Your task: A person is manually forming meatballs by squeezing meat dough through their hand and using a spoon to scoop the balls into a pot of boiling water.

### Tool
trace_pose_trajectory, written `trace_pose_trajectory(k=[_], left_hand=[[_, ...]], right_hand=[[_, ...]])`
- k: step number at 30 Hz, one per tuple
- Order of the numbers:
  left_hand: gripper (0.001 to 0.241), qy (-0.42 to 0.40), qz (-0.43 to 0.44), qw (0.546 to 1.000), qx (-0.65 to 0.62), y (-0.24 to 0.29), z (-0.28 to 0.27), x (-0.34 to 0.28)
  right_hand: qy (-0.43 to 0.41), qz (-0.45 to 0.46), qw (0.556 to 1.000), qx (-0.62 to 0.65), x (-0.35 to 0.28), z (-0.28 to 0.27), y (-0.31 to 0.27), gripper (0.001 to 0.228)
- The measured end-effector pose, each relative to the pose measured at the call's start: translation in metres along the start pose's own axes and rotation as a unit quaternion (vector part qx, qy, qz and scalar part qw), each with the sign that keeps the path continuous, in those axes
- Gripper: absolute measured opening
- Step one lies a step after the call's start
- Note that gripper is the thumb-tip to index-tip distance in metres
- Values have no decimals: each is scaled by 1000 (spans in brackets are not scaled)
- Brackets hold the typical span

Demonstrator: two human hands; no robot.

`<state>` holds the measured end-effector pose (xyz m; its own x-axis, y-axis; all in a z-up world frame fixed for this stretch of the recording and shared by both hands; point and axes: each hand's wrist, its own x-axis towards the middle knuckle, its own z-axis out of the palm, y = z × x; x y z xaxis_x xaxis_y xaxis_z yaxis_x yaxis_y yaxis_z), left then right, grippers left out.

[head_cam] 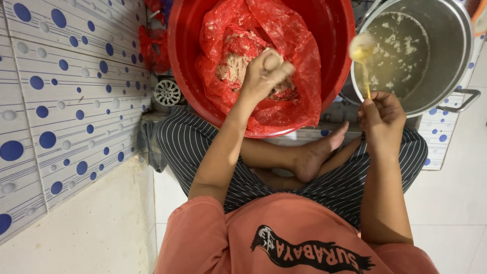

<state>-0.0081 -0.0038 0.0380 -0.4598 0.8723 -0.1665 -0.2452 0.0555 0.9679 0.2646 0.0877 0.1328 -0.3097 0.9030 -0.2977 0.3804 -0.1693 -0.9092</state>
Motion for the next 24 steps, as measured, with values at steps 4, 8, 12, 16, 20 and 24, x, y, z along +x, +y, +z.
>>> trace_pose_trajectory(k=[4, 8, 12, 16, 20, 24], left_hand=[[36, -2, -31, 1000, 1, 13, 1, -8], [28, -13, 20, 1000, 6, 6, 3, -4], [30, 14, 124, 989, -77, -25, 7, -6], [30, 19, 124, 988, -93, -10, 6, -5], [22, 34, 66, 987, -145, -1, 4, -3], [9, 89, 41, 994, 45, -39, 0, 9]], right_hand=[[6, -163, 972, -169, -10, 8, -9, 4], [-17, -351, 881, -318, -22, 29, -36, 13], [71, -479, 742, -463, -12, 49, -33, 7], [84, -498, 709, -493, -12, 64, -40, 9], [63, -510, 695, -503, -13, 72, -39, 9], [-37, -407, 825, -390, -10, 80, -22, 7]])
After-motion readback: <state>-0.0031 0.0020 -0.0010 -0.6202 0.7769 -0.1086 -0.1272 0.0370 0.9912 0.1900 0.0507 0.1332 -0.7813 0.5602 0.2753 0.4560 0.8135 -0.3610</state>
